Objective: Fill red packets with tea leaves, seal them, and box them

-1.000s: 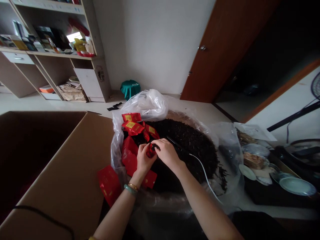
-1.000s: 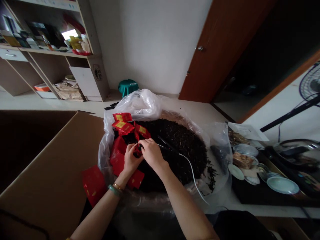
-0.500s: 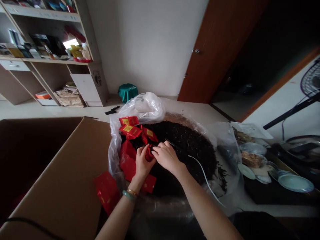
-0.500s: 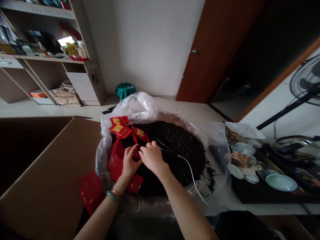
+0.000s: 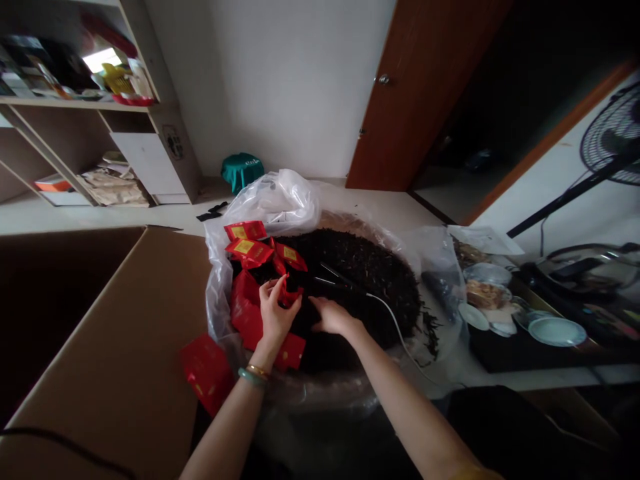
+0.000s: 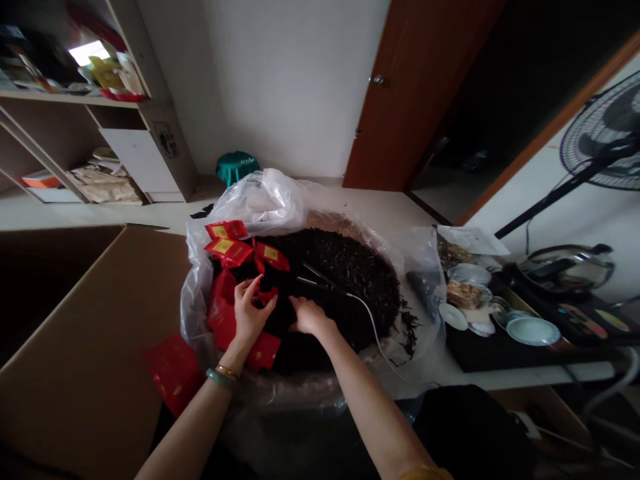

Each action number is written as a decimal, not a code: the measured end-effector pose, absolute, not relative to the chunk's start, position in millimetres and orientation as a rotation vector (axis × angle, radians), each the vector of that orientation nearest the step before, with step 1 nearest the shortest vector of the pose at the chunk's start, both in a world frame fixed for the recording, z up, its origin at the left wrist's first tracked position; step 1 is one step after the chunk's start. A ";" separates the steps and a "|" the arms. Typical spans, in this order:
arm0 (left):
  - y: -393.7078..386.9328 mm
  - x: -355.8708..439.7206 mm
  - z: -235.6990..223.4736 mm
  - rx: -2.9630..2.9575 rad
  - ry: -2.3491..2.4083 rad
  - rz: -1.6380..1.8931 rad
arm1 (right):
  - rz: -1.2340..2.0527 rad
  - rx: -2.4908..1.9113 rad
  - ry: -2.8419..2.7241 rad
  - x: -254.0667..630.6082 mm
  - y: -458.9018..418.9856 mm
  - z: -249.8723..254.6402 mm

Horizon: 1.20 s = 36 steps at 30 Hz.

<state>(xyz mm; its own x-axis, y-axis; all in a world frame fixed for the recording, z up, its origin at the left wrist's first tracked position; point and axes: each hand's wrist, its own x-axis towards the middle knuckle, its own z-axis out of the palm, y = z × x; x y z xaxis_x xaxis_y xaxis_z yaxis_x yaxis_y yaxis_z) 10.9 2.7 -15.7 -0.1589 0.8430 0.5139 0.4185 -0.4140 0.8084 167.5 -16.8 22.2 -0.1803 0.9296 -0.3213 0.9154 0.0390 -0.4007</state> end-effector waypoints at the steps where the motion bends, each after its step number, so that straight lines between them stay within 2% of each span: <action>1: 2.6 10.9 -15.5 1.746 1.427 1.596 | 0.831 -2.007 -2.282 164.5 -18.1 16.4; 9: 4.3 9.4 -18.2 1.755 1.413 1.603 | 0.731 -1.985 -2.411 146.4 -19.3 9.0; 14: 4.9 9.4 -21.0 1.747 1.404 1.593 | 0.678 -1.943 -2.241 159.9 -22.4 8.3; 20: 4.9 10.7 -24.0 1.746 1.393 1.570 | 0.641 -1.602 -1.838 184.2 -17.8 44.5; 26: 4.7 9.8 -25.2 1.790 1.379 1.600 | 0.548 -1.390 -1.828 160.3 -9.2 89.3; 36: 6.5 9.7 -28.4 1.827 1.410 1.629 | 0.448 -1.388 -1.931 136.4 -5.0 94.7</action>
<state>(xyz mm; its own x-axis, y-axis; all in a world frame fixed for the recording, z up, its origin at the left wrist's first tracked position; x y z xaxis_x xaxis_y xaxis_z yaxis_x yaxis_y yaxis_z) 9.7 6.5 -28.4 -0.1347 0.8091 0.5720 0.4500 -0.4644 0.7628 136.4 -5.0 94.7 -0.1745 0.9236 0.3412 0.6792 0.3638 -0.6375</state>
